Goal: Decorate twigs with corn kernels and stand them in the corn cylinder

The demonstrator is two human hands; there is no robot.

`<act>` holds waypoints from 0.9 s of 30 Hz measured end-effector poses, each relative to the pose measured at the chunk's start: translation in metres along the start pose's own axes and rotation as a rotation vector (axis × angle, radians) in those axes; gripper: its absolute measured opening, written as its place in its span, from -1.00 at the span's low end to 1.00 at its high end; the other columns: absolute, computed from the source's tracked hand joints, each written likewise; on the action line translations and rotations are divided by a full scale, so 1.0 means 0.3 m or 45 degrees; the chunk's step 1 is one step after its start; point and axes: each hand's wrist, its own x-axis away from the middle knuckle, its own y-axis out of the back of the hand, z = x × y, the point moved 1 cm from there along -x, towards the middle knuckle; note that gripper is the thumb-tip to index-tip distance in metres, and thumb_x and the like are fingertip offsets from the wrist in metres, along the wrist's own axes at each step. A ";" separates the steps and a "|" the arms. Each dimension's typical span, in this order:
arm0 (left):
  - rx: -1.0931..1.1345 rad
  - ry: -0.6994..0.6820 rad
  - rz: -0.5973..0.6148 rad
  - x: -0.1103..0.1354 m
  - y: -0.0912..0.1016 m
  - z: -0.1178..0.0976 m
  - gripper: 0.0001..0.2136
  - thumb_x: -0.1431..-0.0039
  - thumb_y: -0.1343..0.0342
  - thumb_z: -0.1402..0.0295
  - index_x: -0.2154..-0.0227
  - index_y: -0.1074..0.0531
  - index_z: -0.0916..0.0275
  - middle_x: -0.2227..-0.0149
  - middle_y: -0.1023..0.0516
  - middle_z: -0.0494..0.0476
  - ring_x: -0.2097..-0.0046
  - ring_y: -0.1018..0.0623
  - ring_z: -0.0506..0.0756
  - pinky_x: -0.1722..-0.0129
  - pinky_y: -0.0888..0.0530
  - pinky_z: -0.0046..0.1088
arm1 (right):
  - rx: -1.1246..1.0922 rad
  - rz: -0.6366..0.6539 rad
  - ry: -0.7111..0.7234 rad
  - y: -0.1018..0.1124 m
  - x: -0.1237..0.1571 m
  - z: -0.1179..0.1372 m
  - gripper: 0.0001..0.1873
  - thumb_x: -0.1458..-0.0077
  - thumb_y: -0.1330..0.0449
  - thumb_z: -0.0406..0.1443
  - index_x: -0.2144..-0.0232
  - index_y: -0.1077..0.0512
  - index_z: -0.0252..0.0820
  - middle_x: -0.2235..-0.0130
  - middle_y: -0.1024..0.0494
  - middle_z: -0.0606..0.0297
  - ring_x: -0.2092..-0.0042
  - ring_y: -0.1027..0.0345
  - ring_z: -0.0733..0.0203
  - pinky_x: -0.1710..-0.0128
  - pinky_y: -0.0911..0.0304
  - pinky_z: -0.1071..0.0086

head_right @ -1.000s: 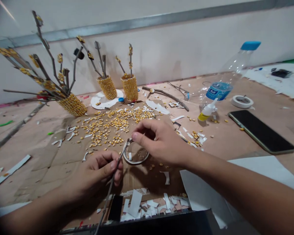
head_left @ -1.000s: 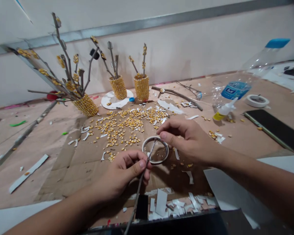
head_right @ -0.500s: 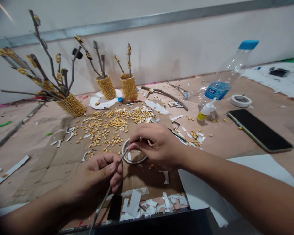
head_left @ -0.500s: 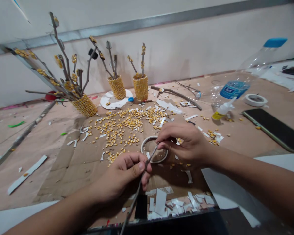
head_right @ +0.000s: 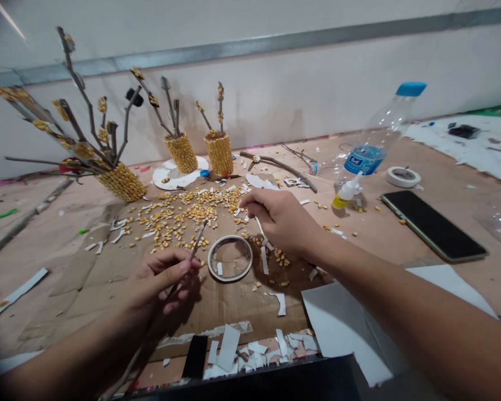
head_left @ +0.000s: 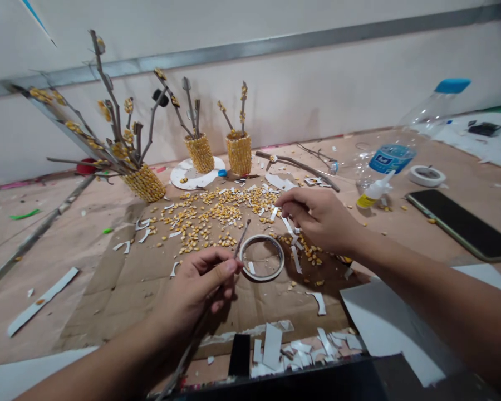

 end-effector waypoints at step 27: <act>-0.015 0.020 0.052 0.016 -0.021 0.038 -0.72 -0.13 -0.46 0.15 0.32 -0.58 0.25 0.56 -0.44 -0.03 0.54 -0.38 -0.06 0.56 -0.28 -0.61 | 0.663 0.743 -0.319 -0.003 0.004 0.057 -0.83 -0.14 -0.22 -0.40 0.43 -0.60 -0.14 0.41 -0.65 0.18 0.43 -0.37 0.17 0.47 0.03 0.34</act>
